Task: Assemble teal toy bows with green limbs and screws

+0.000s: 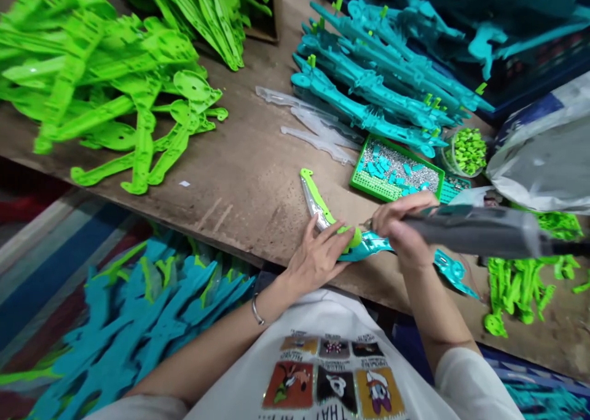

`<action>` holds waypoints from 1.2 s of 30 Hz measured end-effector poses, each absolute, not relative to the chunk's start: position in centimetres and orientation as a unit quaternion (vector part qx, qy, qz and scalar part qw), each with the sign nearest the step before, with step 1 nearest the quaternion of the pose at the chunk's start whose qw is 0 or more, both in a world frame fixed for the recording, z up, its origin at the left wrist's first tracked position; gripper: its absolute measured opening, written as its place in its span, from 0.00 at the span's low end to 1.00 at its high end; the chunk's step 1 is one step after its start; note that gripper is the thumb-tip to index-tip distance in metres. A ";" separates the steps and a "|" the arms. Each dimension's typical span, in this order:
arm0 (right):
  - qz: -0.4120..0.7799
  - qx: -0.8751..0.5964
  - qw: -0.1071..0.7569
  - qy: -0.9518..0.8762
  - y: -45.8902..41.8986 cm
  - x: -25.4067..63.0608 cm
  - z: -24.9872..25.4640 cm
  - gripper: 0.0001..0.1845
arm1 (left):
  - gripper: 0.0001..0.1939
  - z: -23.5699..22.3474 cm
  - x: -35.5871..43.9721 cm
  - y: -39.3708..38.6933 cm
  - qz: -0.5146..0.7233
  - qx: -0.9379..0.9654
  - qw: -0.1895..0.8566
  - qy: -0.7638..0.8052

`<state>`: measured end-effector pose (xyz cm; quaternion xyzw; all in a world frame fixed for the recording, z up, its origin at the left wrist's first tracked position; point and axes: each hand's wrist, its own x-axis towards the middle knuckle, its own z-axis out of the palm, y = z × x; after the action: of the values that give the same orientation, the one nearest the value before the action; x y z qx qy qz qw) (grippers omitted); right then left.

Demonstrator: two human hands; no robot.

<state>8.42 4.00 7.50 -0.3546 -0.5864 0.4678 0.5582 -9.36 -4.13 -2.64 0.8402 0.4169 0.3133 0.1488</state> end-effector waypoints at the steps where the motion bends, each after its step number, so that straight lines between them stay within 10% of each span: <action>1: 0.435 -0.347 0.597 -0.578 5.2 8.7 7.7 0.13 | 0.33 -2.3 -9.1 -4.3 0.299 0.846 0.136 0.419; 36: 0.324 -0.463 0.651 -0.506 13.4 9.4 3.2 0.19 | 0.25 -1.4 -4.2 -7.2 0.183 0.867 -0.037 0.462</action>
<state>9.43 13.41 3.20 -0.4633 -0.5064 0.3237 0.6513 -4.18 -7.25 -1.35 0.8672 0.4616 0.1829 -0.0372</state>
